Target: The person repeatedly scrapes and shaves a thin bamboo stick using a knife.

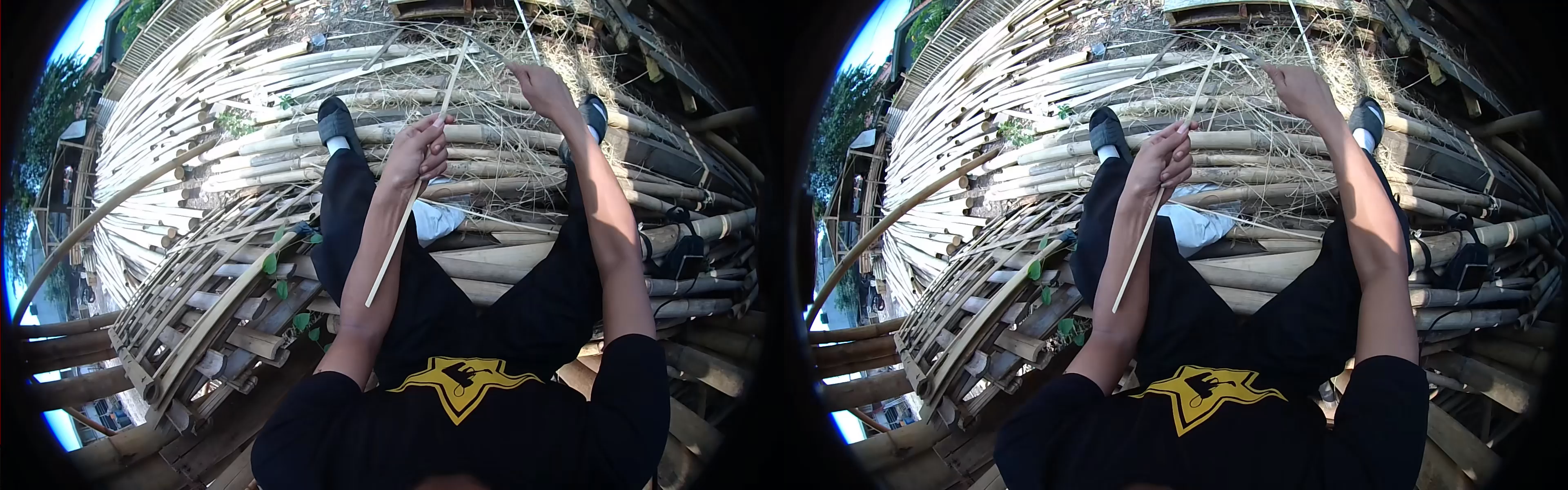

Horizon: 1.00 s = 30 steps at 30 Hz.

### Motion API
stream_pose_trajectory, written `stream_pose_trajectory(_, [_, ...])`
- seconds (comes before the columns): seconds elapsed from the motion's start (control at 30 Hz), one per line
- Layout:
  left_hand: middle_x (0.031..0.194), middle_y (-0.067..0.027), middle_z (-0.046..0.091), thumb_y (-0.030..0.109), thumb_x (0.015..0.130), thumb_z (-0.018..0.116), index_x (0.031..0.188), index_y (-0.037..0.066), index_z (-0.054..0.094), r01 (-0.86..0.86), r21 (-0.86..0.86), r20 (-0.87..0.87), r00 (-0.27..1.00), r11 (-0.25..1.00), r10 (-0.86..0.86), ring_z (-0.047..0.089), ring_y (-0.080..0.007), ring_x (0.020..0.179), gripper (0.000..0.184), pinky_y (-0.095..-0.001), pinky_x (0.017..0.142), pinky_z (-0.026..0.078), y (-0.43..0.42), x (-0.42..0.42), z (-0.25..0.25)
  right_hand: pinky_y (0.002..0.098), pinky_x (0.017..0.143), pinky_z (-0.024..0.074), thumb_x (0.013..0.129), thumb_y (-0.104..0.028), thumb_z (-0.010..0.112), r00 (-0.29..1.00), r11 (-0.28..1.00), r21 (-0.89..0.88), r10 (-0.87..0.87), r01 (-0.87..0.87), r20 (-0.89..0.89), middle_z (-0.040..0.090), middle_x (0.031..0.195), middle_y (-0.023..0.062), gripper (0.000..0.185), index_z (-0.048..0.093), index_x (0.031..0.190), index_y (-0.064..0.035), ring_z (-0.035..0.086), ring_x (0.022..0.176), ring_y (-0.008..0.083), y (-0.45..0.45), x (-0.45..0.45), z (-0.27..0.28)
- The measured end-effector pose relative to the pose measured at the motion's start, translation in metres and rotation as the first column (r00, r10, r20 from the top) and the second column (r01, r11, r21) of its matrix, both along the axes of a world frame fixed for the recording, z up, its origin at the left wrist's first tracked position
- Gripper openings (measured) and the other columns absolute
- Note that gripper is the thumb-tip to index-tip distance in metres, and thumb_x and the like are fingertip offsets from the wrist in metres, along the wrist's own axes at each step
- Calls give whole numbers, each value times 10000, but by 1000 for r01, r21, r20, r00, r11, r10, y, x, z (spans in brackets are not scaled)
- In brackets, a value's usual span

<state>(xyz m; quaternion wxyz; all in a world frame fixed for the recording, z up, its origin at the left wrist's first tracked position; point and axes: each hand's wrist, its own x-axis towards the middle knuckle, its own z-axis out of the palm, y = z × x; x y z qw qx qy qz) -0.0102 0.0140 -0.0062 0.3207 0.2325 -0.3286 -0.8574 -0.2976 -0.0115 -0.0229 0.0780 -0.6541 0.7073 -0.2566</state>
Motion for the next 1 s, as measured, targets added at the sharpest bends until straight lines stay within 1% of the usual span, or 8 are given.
stream_pose_trajectory(0.1, [621, 15, 410, 153, 984, 460, 1130, -19, 498, 69, -41, 15, 998, 997, -69, 288, -30, 338, 229, -180, 304, 238, -2, 2, 7, 442, 633, 431, 972, -532, 303, 993, 990, 66, -121, 121, -2, 575, 646, 196, 663, 559, 716, 24, 551, 605, 333, -1, -18, 25])
stream_pose_trajectory(0.2, [637, 4, 459, 197, 987, 466, 1084, 2, 532, -19, -57, 100, 995, 998, 25, 325, -36, 347, 228, -186, 308, 261, 0, -10, 3, 406, 571, 354, 920, -643, 349, 928, 994, 38, -107, 100, 358, 486, 579, 99, 728, 483, 656, 22, 426, 552, 210, -1, 8, 23])
stream_pose_trajectory(0.33, [675, -15, 515, 221, 986, 475, 1033, 16, 544, -80, -39, 110, 990, 996, 83, 339, -39, 350, 221, -187, 311, 274, -1, -18, -3, 362, 554, 367, 904, -573, 481, 913, 989, 137, 1, -62, 407, 474, 573, 69, 613, 592, 759, 12, 455, 573, 173, 19, 48, 35])
stream_pose_trajectory(0.4, [671, -19, 520, 231, 990, 466, 1021, 19, 542, -87, -64, 131, 987, 994, 94, 336, -40, 348, 227, -188, 310, 271, -3, -22, -6, 345, 561, 392, 911, -499, 528, 923, 964, 104, 200, -246, 330, 486, 580, 77, 499, 623, 893, -9, 477, 572, 167, 23, 55, 27])
stream_pose_trajectory(0.5, [656, -24, 520, 249, 998, 449, 1011, 24, 535, -71, -87, 133, 988, 994, 82, 323, -43, 340, 242, -192, 308, 262, -5, -20, -4, 282, 472, 375, 943, -416, 528, 885, 954, 84, 230, -286, 406, 493, 595, 34, 405, 551, 967, -12, 455, 504, 109, 40, 66, 30])
stream_pose_trajectory(0.57, [645, -25, 515, 258, 1001, 441, 1015, 26, 531, -49, -94, 112, 992, 994, 60, 314, -46, 334, 249, -193, 307, 256, -5, -21, 2, 332, 549, 417, 965, -384, 497, 872, 923, 249, 151, -293, 465, 530, 623, 84, 376, 536, 1067, -25, 520, 559, 163, 43, 70, 34])
stream_pose_trajectory(0.67, [632, -23, 504, 259, 1006, 426, 1038, 34, 516, -104, -83, 118, 986, 991, 114, 292, -51, 318, 245, -196, 303, 237, -2, -18, 4, 405, 612, 420, 974, -385, 463, 912, 939, 64, 312, -339, 265, 536, 663, 165, 398, 528, 1029, 4, 536, 604, 300, 43, 74, 25])
stream_pose_trajectory(1.0, [549, 32, 338, 267, 1015, 400, 1007, 72, 471, -79, -147, 175, 979, 986, 105, 242, -44, 309, 208, -207, 283, 186, 7, -15, 1, 430, 566, 386, 976, -354, 434, 886, 897, 1, 437, -442, 153, 521, 644, 207, 419, 545, 829, 22, 504, 592, 382, 41, 74, 22])
